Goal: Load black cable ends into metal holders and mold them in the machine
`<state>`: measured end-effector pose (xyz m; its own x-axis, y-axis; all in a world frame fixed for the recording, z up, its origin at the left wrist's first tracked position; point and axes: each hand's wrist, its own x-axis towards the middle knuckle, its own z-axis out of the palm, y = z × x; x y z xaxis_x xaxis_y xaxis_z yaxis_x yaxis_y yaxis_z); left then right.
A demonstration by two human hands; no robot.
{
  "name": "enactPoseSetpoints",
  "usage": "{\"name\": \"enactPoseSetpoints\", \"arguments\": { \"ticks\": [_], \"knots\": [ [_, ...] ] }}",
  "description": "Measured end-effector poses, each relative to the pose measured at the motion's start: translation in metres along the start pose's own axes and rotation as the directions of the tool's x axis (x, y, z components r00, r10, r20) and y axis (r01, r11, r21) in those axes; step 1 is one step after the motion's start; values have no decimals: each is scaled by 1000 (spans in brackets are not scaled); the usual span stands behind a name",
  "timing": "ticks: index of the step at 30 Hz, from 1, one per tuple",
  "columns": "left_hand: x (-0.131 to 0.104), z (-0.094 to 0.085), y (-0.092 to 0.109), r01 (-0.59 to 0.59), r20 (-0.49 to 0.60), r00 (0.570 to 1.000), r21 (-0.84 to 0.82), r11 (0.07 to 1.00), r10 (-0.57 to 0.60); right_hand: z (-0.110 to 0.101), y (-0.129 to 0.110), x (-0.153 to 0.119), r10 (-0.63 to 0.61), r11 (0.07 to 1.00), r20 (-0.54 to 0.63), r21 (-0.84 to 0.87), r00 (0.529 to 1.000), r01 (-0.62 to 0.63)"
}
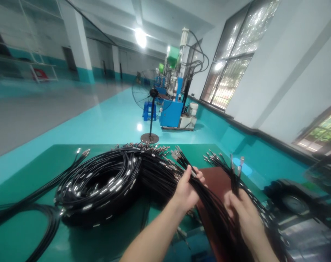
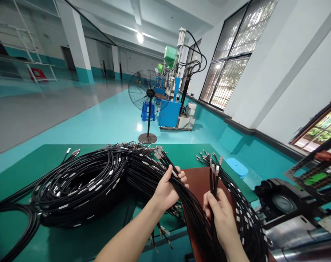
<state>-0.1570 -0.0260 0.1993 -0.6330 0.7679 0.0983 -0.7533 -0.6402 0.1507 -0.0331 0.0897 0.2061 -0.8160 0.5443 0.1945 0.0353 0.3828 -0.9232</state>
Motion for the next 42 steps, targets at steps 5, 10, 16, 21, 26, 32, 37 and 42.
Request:
{"name": "enactPoseSetpoints", "arguments": {
  "ticks": [5,10,16,21,26,32,37,42],
  "knots": [
    [-2,1,-1,-34,-8,999,6,999,34,14,-14,0,-71,951,101,-292,992,98],
    [-8,2,1,-45,80,996,-2,999,45,15,-10,6,62,981,216,-195,975,-19],
    [-5,2,2,95,55,994,-55,994,-92,12,-5,1,-64,916,244,-371,968,154],
    [-5,5,2,47,26,999,-16,999,-46,15,-12,0,-109,863,294,-446,950,237],
    [-5,4,4,117,178,978,-48,992,-107,9,-7,5,-179,869,200,-427,963,250],
    [-4,3,5,176,108,981,-183,967,-158,20,-10,4,-441,471,264,-746,858,471],
    [-3,6,7,134,41,991,-121,983,-130,29,-12,1,-611,231,294,-822,735,521],
    [0,-1,8,149,-23,988,-103,983,-152,23,-9,8,-643,65,336,-871,688,486]
  ]
}}
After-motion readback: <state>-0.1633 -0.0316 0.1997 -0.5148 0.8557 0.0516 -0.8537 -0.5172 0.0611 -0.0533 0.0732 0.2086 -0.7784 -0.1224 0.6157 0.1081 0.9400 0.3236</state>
